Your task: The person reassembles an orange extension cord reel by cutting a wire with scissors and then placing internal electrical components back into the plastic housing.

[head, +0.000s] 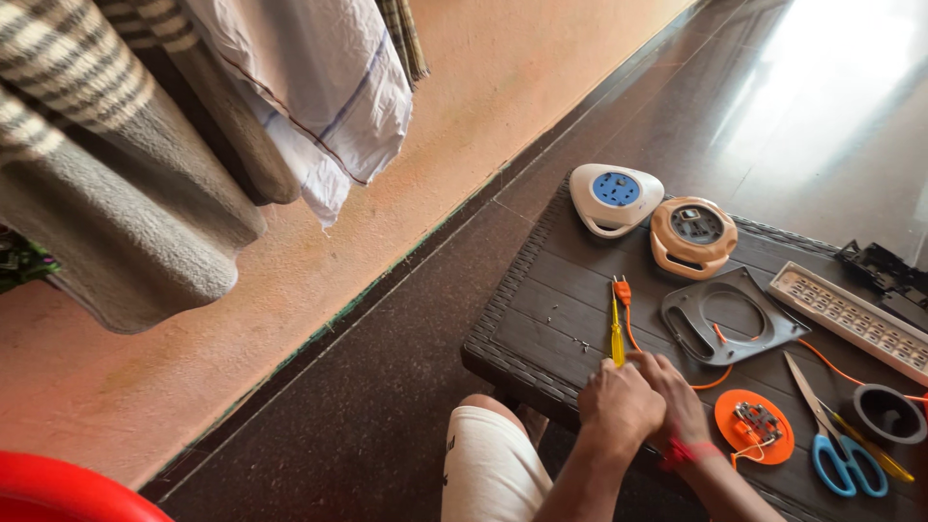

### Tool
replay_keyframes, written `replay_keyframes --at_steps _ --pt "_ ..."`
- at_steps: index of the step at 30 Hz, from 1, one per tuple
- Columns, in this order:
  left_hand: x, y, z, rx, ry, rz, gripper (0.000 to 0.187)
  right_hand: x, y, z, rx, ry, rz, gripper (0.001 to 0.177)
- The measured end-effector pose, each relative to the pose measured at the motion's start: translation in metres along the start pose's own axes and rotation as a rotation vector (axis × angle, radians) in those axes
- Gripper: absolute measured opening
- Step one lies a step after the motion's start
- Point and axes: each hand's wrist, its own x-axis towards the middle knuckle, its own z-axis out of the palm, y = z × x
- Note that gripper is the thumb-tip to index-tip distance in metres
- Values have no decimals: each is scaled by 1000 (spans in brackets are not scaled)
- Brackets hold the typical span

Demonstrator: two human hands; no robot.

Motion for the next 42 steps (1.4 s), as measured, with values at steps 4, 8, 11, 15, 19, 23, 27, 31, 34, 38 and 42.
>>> replay_keyframes --at_steps 4,8,11,15,19,23,27,31,34,38,42 --pt "-3 -2 -9 91 -140 7 47 30 4 27 -74 68 21 54" --pt "-12 1 -20 93 -204 -27 52 46 -1 36 -78 104 84 57" --pt "-17 -7 -40 148 -262 -40 50 39 -16 39 -180 202 68 50" --pt "-14 -34 -63 147 -221 -121 53 6 -35 48 -128 230 -245 62" --pt "4 -65 -65 33 -86 -195 68 -10 -59 86 -311 161 -215 81" --pt "14 -75 -64 -39 -38 -239 76 -12 -70 107 -311 145 -1 82" --pt "14 -67 -75 -78 -40 -259 75 -3 -73 112 -300 172 32 81" --pt "17 -61 -81 -107 -10 -287 75 13 -67 114 -192 152 -43 82" --pt "23 -63 -78 -134 28 -277 71 27 -58 118 -86 176 -141 79" --pt "32 -67 -70 -134 21 -254 69 45 -43 136 -233 112 -199 70" --pt "41 -67 -66 -111 37 -189 76 65 -28 174 -346 162 -238 66"
